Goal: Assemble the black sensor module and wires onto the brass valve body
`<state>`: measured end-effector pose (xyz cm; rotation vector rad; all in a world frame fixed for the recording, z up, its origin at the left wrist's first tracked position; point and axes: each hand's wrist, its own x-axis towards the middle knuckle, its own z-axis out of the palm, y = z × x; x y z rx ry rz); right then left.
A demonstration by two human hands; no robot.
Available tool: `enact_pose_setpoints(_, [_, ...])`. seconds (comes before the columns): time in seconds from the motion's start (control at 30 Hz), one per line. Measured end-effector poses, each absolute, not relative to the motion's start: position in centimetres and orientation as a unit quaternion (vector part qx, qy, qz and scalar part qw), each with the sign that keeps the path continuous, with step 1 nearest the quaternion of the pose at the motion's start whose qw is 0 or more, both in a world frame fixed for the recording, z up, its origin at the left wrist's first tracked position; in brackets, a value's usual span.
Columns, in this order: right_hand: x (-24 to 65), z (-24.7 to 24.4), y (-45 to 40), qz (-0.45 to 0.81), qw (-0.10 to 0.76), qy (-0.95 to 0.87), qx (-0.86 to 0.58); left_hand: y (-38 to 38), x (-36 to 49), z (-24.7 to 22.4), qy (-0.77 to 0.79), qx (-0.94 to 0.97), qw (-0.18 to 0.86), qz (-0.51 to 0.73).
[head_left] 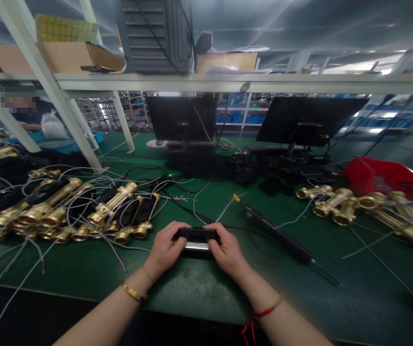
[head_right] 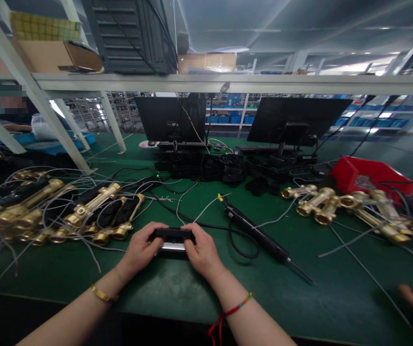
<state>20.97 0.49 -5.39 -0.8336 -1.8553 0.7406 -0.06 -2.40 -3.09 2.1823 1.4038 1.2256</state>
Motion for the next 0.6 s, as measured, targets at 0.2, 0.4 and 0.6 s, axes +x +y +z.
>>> enact_pose_setpoints(0.2, [21.7, -5.0, 0.2, 0.3, 0.454, -0.78, -0.31, -2.4, -0.1, -3.0, 0.48, 0.756, 0.128, 0.426])
enact_pose_setpoints(0.4, [22.3, -5.2, 0.3, 0.268, 0.435, -0.821, -0.255, -2.2, -0.4, -3.4, 0.454, 0.774, 0.13, 0.421])
enact_pose_setpoints(0.6, [22.3, -5.8, 0.6, 0.237, 0.445, -0.833, -0.226, -2.4, -1.3, -3.1, 0.429, 0.808, 0.117, 0.387])
